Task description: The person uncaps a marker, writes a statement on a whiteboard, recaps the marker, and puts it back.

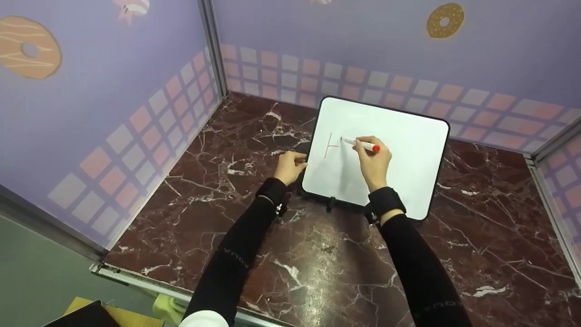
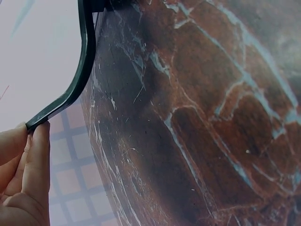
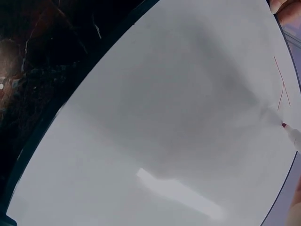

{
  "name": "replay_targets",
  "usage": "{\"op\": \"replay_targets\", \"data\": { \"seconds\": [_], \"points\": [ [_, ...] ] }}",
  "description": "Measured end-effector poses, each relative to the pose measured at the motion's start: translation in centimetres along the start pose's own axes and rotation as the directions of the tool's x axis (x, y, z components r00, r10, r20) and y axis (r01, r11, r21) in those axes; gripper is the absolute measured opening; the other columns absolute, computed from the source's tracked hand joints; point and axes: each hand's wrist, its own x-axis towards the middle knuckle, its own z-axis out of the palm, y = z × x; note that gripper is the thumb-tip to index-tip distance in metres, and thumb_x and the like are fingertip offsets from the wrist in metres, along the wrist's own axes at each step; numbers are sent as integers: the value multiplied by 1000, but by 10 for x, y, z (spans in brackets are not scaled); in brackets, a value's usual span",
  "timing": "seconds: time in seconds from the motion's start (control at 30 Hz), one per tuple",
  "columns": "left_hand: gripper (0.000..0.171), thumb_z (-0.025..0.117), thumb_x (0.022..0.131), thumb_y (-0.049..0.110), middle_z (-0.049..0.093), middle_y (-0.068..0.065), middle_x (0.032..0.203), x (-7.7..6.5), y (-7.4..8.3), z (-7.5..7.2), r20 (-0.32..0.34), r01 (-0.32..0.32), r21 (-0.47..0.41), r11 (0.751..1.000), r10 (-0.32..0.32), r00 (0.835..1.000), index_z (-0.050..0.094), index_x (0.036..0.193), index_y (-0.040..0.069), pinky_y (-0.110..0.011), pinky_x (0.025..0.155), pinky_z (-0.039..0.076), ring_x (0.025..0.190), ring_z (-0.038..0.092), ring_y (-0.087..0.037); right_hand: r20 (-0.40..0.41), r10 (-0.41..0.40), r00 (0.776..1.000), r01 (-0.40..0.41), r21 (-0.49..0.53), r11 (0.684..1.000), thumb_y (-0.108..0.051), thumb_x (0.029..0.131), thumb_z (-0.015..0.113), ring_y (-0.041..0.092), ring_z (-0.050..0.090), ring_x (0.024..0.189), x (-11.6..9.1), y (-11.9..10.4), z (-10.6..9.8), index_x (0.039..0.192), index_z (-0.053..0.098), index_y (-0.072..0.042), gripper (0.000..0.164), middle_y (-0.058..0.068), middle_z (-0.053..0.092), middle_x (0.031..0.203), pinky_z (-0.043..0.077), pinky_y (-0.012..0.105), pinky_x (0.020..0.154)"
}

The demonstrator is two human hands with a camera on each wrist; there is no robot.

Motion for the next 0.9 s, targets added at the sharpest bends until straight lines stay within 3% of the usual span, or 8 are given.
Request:
{"op": "replay_targets", "data": {
  "seconds": [0.2, 0.37, 0.57, 0.67, 0.9],
  "points": [
    [30, 67, 91, 1, 72, -23, 111, 1, 2, -3, 0, -11, -2, 1000, 11, 1000, 67, 120, -8, -38, 90, 58, 101, 71, -33, 53, 67, 996, -65, -37, 997, -5, 89, 67, -3, 63, 57, 1, 32, -2, 89, 73, 6, 12, 24, 72, 78, 50, 12, 59],
    [30, 67, 91, 0, 72, -23, 109, 1, 2, -2, -2, -14, -5, 1000, 14, 1000, 67, 119, -8, -37, 88, 58, 99, 72, -33, 107, 117, 987, -113, -45, 993, -6, 89, 66, 0, 63, 54, -5, 33, -6, 86, 72, 6, 14, 26, 71, 76, 49, 14, 56],
    [29, 67, 90, -1, 72, -24, 110, -1, 0, 1, -1, -11, -3, 1000, 11, 1000, 67, 119, -9, -37, 88, 59, 99, 72, -33, 32, 106, 994, -106, -17, 994, -5, 89, 68, -1, 63, 56, -10, 35, -9, 88, 73, 7, 13, 31, 70, 78, 49, 11, 58],
    [30, 67, 90, -1, 72, -24, 110, -1, 0, 1, 0, -12, -6, 1000, 12, 1000, 67, 119, -9, -37, 88, 59, 99, 72, -33, 6, 93, 996, -93, -5, 996, -2, 89, 67, 2, 65, 57, -12, 31, -10, 89, 71, 11, 13, 33, 69, 79, 50, 10, 60],
    [29, 67, 90, -1, 73, -23, 108, 0, 0, 2, -15, -24, 3, 1000, 24, 1000, 68, 117, -9, -38, 88, 59, 97, 72, -33, -23, 80, 997, -81, -29, 996, 4, 89, 63, 6, 66, 58, -17, -3, -16, 89, 68, 16, 13, 34, 68, 83, 50, 9, 60]
  ]
}}
